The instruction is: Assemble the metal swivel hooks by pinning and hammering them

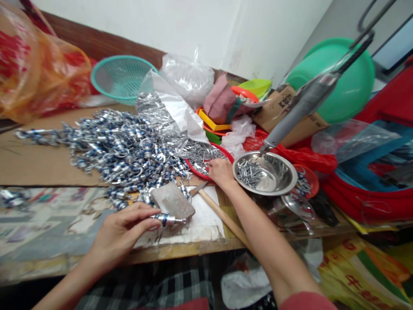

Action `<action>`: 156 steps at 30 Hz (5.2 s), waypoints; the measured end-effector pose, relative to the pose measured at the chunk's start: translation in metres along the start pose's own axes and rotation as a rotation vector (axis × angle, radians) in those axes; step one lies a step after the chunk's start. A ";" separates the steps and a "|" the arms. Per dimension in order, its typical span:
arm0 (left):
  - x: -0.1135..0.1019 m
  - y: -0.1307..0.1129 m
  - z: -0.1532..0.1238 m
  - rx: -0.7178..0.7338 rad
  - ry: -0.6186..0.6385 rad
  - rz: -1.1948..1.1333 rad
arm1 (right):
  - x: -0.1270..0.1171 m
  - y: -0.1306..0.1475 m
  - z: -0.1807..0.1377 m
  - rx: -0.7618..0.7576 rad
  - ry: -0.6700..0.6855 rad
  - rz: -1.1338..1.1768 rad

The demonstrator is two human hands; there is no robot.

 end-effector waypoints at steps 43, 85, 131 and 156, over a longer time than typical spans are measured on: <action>0.002 -0.002 -0.009 -0.046 0.076 -0.071 | -0.080 0.080 -0.116 -1.075 -0.374 0.452; 0.002 0.012 0.013 -0.597 0.331 -0.634 | 0.016 -0.016 0.013 -0.047 0.210 0.027; 0.001 0.007 0.014 -0.619 0.313 -0.625 | -0.048 0.098 -0.084 -0.181 0.318 0.886; 0.002 0.008 0.014 -0.615 0.299 -0.615 | -0.029 0.021 -0.136 0.080 0.100 0.390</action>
Point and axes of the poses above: each hand's wrist, its own z-axis towards the middle knuckle, its own x-axis out of the palm, y = z × x, the point moved 1 cm from there along z, towards the middle knuckle, and after that the axes turned 5 degrees about -y, right-handed, at the moved point
